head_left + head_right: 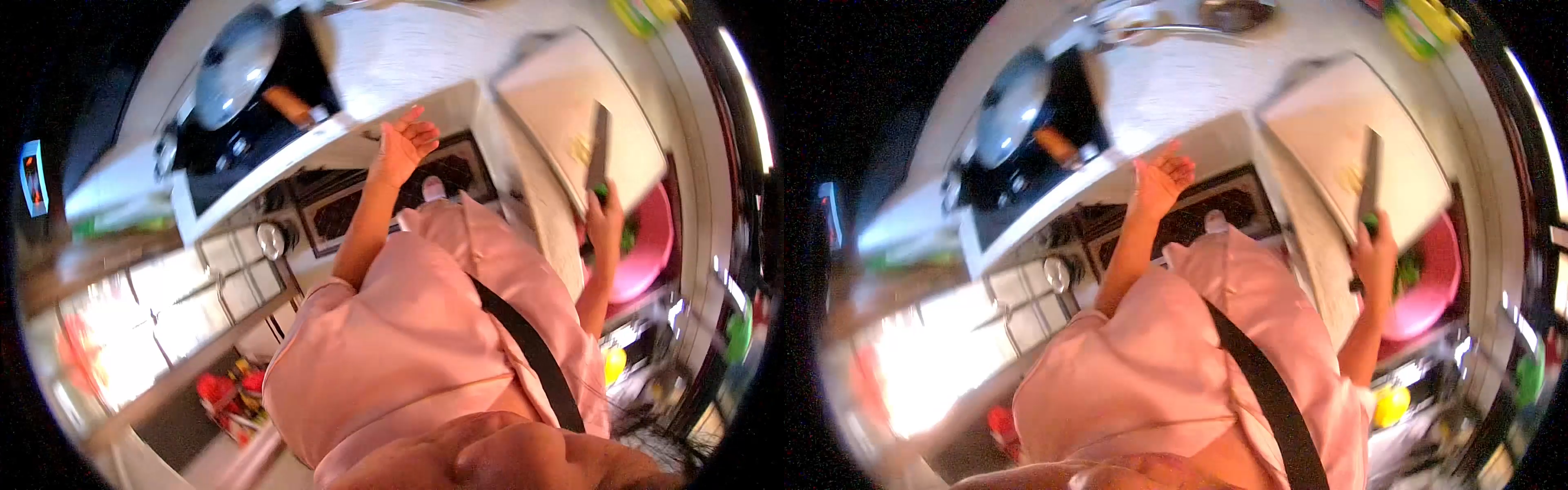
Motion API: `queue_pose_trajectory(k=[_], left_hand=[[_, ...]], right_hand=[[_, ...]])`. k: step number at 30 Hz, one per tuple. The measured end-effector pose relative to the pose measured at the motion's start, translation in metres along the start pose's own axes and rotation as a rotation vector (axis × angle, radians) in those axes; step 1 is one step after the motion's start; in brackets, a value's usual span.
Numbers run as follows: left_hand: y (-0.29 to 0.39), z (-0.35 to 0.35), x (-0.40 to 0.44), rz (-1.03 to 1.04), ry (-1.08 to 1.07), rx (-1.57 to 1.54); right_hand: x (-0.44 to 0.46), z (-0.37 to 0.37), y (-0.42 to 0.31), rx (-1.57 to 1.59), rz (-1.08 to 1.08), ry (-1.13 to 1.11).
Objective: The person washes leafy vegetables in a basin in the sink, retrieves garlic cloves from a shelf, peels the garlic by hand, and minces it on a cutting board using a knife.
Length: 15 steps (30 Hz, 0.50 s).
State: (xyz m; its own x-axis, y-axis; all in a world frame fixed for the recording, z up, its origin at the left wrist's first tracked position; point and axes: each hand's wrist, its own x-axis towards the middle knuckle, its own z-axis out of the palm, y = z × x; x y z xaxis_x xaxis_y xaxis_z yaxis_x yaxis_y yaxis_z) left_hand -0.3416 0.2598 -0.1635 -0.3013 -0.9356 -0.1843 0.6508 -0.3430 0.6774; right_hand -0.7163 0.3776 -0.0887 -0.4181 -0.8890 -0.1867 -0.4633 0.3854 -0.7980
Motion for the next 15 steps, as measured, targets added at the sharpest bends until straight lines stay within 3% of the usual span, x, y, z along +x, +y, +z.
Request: queue_pose_trajectory(k=[2, 5, 10, 12, 15], left_hand=[[-0.028, 0.034, 0.018, -0.186, -0.058, -0.063], [-0.061, 0.083, 0.048, -0.302, -0.055, 0.517], [-0.137, 0.168, 0.076, -0.052, -0.174, 0.966], [-0.154, 0.179, 0.086, 0.257, -0.244, 1.381], [-0.172, 0.171, 0.097, 0.436, -0.328, 1.719]], right_hand=[[-0.001, -0.001, 0.005, -0.068, -0.107, 0.008], [-0.004, -0.002, -0.013, 0.033, 0.073, -0.107], [-0.015, -0.021, 0.03, 0.063, 0.043, -0.125], [-0.014, -0.019, 0.036, -0.061, -0.121, -0.011], [-0.016, -0.022, 0.04, -0.035, -0.163, -0.021]])
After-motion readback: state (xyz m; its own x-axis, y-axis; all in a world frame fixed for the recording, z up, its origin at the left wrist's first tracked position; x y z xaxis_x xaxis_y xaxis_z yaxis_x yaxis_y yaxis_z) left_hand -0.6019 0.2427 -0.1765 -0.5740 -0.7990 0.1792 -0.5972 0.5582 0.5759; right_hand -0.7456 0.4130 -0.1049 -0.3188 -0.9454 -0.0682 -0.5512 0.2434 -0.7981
